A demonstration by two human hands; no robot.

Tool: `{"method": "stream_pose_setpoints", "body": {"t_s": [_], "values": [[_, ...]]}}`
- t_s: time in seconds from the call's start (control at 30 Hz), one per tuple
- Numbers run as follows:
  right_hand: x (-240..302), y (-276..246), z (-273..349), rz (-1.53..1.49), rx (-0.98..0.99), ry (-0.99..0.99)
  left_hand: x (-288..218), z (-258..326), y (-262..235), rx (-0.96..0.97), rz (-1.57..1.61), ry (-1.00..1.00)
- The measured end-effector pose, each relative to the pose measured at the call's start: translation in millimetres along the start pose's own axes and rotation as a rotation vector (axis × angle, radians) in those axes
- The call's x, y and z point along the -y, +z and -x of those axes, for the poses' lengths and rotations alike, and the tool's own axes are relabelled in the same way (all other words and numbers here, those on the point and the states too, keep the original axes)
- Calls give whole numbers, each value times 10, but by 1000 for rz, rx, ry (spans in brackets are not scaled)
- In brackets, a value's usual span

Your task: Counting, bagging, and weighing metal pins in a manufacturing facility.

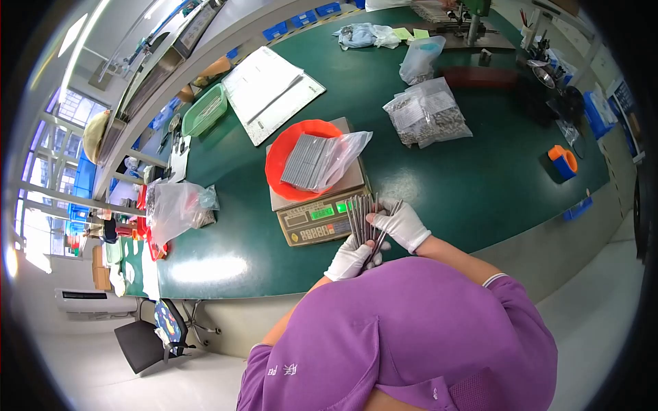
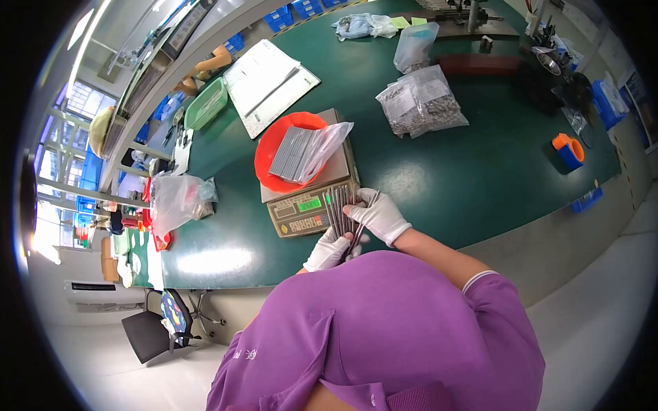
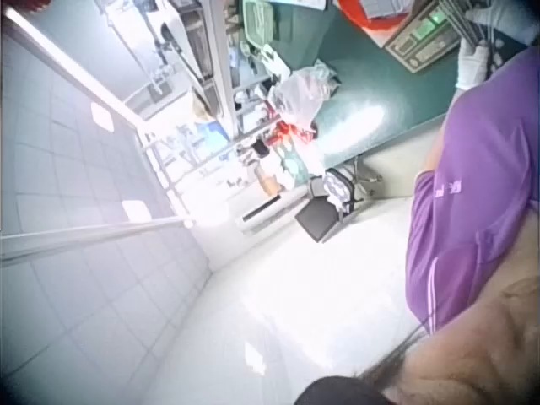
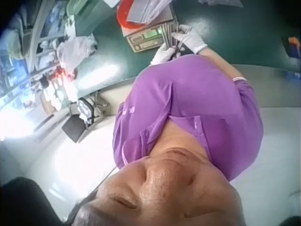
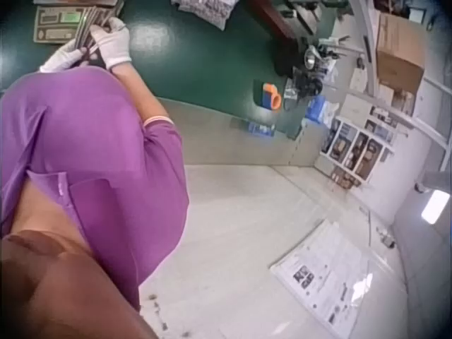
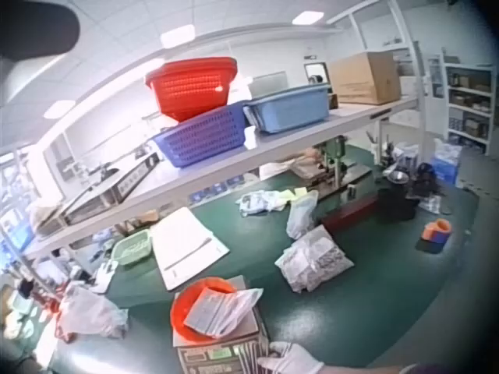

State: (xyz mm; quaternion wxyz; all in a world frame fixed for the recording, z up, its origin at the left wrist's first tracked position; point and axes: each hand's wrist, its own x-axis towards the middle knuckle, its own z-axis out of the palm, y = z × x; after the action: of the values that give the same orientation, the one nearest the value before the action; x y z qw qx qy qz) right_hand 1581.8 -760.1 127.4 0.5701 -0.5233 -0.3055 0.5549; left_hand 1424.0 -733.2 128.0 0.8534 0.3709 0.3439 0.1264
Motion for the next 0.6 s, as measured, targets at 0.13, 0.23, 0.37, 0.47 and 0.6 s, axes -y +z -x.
{"method": "stream_pose_setpoints", "body": {"t_s": [0.13,0.23,0.37,0.47,0.6], "values": [[1,23,17,69,-54,21,-11,2,40,-16,9,35],[-27,26,42,-8,-87,8,19,-2,34,-29,37,37],[-65,59,50,-175,-105,176,2,1,-9,-27,16,5],[-38,82,56,-100,-83,107,3,0,-59,39,1,-22],[15,102,45,3,-87,134,1,7,-38,33,15,1]]}}
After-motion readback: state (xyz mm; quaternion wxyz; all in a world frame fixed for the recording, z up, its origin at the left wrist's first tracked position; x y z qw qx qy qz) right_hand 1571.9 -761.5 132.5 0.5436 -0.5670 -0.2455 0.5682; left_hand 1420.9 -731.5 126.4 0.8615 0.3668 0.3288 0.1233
